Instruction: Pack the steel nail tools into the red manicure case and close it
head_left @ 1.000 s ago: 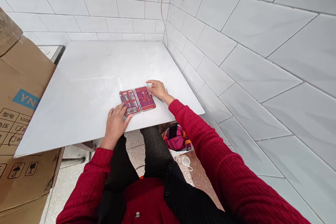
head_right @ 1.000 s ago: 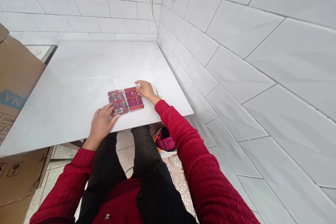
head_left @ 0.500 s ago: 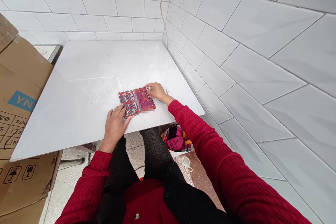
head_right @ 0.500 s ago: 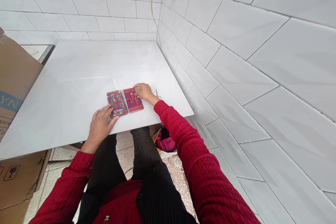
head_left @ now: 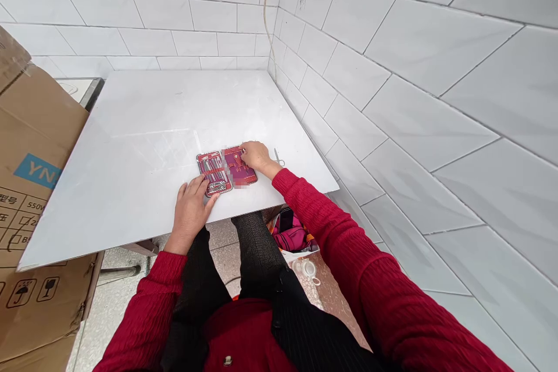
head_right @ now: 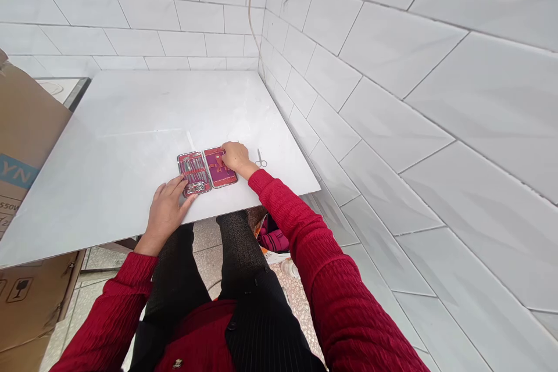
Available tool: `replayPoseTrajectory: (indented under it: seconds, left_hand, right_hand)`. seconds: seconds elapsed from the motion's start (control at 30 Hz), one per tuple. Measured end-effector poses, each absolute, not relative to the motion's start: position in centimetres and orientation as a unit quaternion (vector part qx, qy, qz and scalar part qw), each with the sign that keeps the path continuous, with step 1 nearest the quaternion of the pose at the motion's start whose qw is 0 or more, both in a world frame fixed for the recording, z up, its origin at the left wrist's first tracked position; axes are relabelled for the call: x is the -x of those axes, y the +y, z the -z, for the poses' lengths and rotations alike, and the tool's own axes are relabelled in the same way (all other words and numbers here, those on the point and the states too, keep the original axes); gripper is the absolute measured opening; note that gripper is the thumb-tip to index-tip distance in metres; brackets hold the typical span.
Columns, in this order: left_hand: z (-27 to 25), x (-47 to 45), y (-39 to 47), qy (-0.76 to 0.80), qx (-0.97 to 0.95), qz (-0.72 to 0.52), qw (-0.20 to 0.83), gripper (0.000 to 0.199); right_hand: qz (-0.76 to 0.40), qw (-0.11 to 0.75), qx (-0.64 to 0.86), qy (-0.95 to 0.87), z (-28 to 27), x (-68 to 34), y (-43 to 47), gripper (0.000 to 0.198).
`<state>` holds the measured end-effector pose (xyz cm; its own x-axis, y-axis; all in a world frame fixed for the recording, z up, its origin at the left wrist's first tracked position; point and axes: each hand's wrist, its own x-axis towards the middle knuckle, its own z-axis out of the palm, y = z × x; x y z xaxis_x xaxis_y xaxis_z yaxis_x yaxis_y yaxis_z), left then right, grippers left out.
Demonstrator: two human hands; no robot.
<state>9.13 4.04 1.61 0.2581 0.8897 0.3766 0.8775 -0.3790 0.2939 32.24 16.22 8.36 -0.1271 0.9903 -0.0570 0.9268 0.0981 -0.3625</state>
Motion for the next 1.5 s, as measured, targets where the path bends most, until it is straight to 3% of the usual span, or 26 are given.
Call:
replayPoseTrajectory:
  seconds: [0.23,0.8,1.17,1.5]
  left_hand:
    - [-1.7,-9.2,4.0,0.558,-0.793,-0.244,0.009,0.052]
    - [-1.6,-9.1,4.1,0.553,-0.795,-0.25,0.013,0.051]
    - [-1.7,-9.0,4.1,0.553,-0.796,-0.248,0.003,0.05]
    - [-1.8,-9.0,4.1,0.549,-0.798,-0.25,-0.005,0.053]
  right_hand:
    - [-0.124,0.039,0.67,-0.731,-9.3,-30.7,17.1,0.016]
    - [-0.081,0.026,0.649,-0.756,-8.8,-30.6,15.1,0.022]
    - [-0.087,0.09,0.656,-0.744,-7.0,-31.5,13.5,0.029]
    - [-0.124,0.3,0.686,-0.651,-4.7,-39.3,11.5,0.031]
